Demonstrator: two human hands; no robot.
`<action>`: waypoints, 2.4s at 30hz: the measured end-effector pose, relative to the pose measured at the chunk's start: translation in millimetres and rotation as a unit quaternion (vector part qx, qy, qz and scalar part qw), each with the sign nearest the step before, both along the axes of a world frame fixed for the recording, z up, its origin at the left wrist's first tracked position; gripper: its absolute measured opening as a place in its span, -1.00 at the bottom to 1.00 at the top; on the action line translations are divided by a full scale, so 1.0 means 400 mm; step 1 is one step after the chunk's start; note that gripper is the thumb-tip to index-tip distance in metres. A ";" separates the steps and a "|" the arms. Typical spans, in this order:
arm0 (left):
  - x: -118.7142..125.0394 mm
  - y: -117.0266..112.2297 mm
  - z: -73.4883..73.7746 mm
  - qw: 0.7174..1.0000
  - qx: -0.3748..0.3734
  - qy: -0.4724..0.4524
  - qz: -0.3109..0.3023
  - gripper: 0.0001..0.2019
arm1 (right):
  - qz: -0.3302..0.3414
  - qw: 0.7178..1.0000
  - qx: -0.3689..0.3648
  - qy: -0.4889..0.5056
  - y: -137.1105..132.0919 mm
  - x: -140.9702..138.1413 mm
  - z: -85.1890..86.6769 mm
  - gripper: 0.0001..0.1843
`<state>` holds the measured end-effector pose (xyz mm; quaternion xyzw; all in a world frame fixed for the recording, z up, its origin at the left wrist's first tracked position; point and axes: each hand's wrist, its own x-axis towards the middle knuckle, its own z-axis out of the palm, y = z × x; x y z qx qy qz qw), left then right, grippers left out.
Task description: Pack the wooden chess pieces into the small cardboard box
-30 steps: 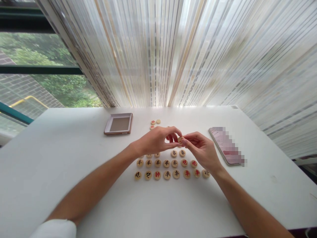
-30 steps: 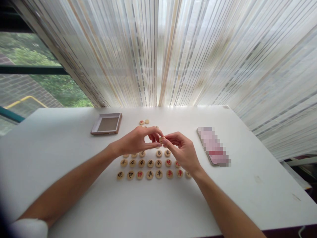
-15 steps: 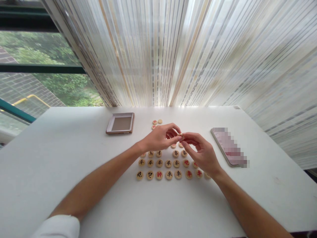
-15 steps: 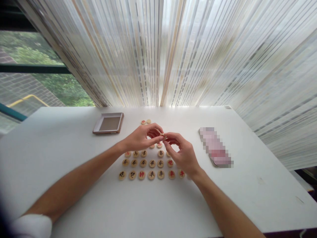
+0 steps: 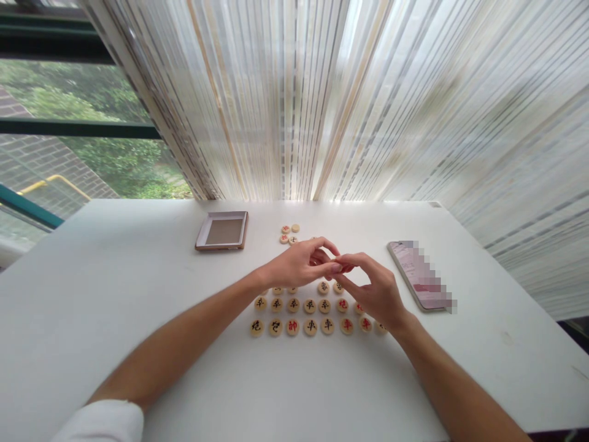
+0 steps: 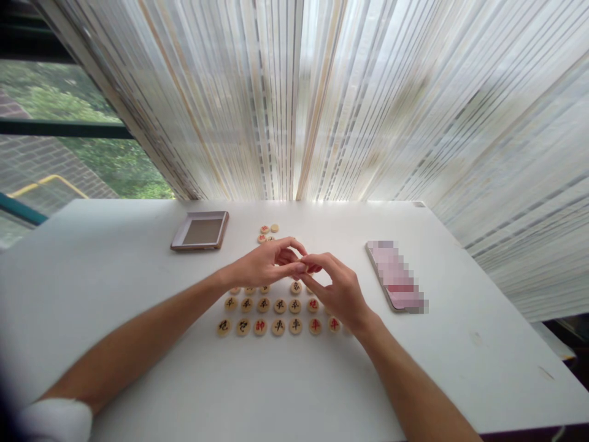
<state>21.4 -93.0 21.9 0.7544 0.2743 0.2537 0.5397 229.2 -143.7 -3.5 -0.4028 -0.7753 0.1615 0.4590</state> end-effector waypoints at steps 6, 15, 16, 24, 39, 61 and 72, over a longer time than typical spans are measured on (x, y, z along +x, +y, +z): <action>0.008 -0.011 -0.015 0.998 -0.044 -0.037 0.030 -0.61 | 0.013 0.999 0.029 -0.017 -0.008 -0.001 -0.001 -0.79; 0.011 -0.019 -0.011 0.999 -0.012 -0.029 0.020 -0.69 | 0.015 1.000 0.012 0.000 -0.001 0.004 0.000 -0.76; 0.009 -0.019 -0.007 1.000 -0.002 -0.021 0.017 -0.70 | 0.012 1.000 0.006 0.000 -0.001 0.004 0.001 -0.77; -0.009 -0.005 0.022 0.999 0.029 0.038 -0.022 -0.71 | 0.023 0.997 -0.062 0.034 0.010 0.009 0.008 -0.78; -0.025 0.007 0.028 0.989 0.120 0.083 0.001 -0.68 | 0.088 0.949 -0.236 0.190 0.035 0.033 0.007 -0.74; -0.056 0.038 0.041 0.978 0.164 0.124 0.035 -0.77 | 0.010 0.961 -0.249 0.122 0.093 0.089 -0.043 -0.70; -0.212 0.112 0.103 0.906 0.249 0.287 0.186 -0.74 | -0.017 0.956 -0.273 0.104 0.084 0.139 0.008 -0.66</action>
